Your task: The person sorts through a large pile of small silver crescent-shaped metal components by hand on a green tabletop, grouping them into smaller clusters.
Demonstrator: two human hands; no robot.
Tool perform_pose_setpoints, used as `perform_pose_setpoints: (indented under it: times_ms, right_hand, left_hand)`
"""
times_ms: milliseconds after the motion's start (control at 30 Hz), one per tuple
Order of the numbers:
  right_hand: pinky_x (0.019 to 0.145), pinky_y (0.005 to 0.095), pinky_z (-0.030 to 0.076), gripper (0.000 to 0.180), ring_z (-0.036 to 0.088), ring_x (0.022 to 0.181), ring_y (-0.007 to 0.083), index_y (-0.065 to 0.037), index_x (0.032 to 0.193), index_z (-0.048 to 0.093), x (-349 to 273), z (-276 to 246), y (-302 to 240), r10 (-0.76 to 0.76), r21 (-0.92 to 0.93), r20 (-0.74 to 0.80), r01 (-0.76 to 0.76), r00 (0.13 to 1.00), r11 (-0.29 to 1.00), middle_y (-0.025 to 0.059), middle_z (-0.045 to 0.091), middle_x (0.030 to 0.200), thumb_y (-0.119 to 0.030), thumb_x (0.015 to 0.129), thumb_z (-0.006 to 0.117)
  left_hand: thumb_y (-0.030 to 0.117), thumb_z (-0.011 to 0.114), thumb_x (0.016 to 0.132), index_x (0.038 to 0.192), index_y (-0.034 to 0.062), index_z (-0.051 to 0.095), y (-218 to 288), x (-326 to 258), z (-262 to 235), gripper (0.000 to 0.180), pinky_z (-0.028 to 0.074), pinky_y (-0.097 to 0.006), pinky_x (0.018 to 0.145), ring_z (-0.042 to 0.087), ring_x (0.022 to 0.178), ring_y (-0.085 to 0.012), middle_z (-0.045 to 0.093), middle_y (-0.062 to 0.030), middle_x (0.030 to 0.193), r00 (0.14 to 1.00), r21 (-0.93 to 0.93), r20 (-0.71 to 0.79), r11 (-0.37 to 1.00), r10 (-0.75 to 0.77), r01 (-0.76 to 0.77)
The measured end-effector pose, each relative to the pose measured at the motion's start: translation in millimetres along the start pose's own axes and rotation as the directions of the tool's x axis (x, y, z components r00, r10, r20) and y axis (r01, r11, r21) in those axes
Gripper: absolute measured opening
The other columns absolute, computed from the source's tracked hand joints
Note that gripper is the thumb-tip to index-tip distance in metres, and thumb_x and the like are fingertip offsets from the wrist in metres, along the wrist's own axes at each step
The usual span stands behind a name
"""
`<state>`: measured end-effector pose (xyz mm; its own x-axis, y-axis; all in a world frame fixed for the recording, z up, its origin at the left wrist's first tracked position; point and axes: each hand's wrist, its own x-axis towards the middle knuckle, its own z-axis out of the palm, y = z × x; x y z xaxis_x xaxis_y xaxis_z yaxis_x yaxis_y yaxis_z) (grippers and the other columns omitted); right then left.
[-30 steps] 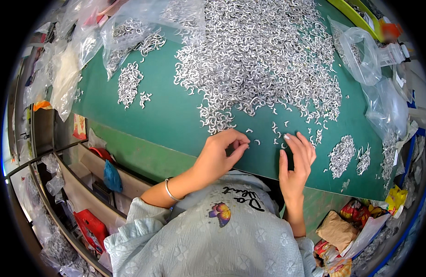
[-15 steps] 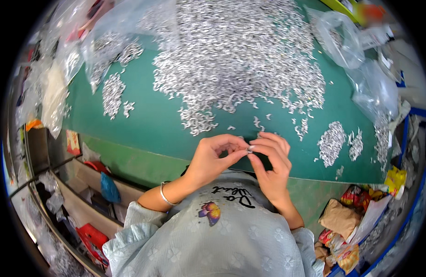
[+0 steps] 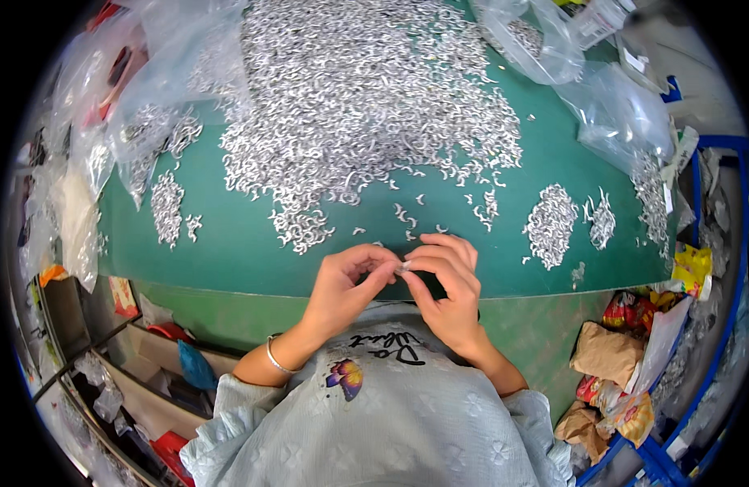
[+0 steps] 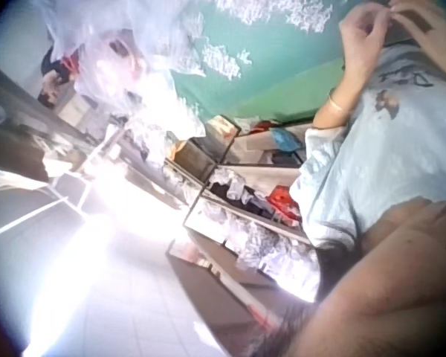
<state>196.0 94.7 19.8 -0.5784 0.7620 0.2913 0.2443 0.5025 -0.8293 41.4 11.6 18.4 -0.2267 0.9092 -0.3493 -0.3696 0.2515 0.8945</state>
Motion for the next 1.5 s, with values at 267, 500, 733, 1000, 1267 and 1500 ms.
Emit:
perform_pose_setpoints:
  times_ms: [267,500,733,1000,1267,1500]
  right_hand:
    - [0.098,0.0453,0.037,0.017,0.061,0.104,0.0288,-0.006,0.086,0.068,-1,11,-3,0.015,-0.027,0.052,-0.013,0.999,1.0,0.0054,0.067,0.093,-0.002,0.073,0.077]
    - [0.101,0.0476,0.036,0.017,0.062,0.104,0.0293,-0.006,0.089,0.068,9,9,-11,-0.032,-0.088,0.044,0.036,0.998,0.995,0.0061,0.068,0.093,0.0,0.075,0.075]
    - [0.092,0.0383,0.043,0.014,0.062,0.1,0.0294,-0.003,0.087,0.067,19,8,-10,0.111,0.202,0.08,-0.126,0.991,0.971,0.0082,0.069,0.09,0.001,0.076,0.075]
    - [0.091,0.0371,0.046,0.015,0.063,0.099,0.0295,0.0,0.093,0.067,19,6,-6,0.206,0.282,0.058,-0.214,0.977,0.935,0.014,0.068,0.097,0.002,0.079,0.072]
    - [0.085,0.0328,0.048,0.01,0.064,0.092,0.024,0.002,0.093,0.066,25,2,-4,0.119,0.177,0.024,-0.121,0.993,0.977,0.0129,0.068,0.095,0.007,0.084,0.064]
    - [0.084,0.0333,0.049,0.01,0.065,0.09,0.0248,0.002,0.093,0.066,21,-11,14,0.109,0.091,-0.073,-0.103,0.991,0.991,0.0141,0.068,0.094,0.007,0.083,0.064]
  left_hand:
    - [0.002,0.066,0.092,0.103,-0.0031,0.067,-2,-10,-11,0.012,0.049,-0.023,0.074,0.06,0.085,-0.0068,0.067,-0.0039,0.099,1.0,0.149,0.011,0.989,-0.019,0.017]
    - [0.004,0.063,0.095,0.107,-0.0024,0.068,3,-7,-13,0.015,0.049,-0.021,0.074,0.061,0.087,-0.0069,0.068,-0.0035,0.098,1.0,-0.107,0.021,0.994,-0.01,0.012]
    - [0.001,0.066,0.091,0.106,-0.0026,0.068,12,-3,-11,0.015,0.05,-0.02,0.075,0.062,0.086,-0.0063,0.069,-0.004,0.097,1.0,-0.194,0.028,0.981,0.002,0.004]
    - [0.008,0.067,0.092,0.102,-0.0028,0.068,26,25,-22,0.014,0.051,-0.023,0.076,0.062,0.081,-0.0082,0.069,-0.0049,0.092,0.988,-0.186,0.105,0.973,-0.117,0.135]
    - [0.013,0.063,0.093,0.115,-0.0094,0.058,215,254,-11,0.031,0.056,-0.034,0.088,0.067,0.098,-0.024,0.068,-0.0181,0.106,0.95,-0.381,-0.111,0.871,0.291,-0.311]
    - [0.012,0.063,0.094,0.115,-0.0009,0.065,134,207,22,0.025,0.054,-0.033,0.084,0.066,0.094,-0.0177,0.07,-0.009,0.104,0.884,0.176,0.326,0.897,0.336,-0.406]
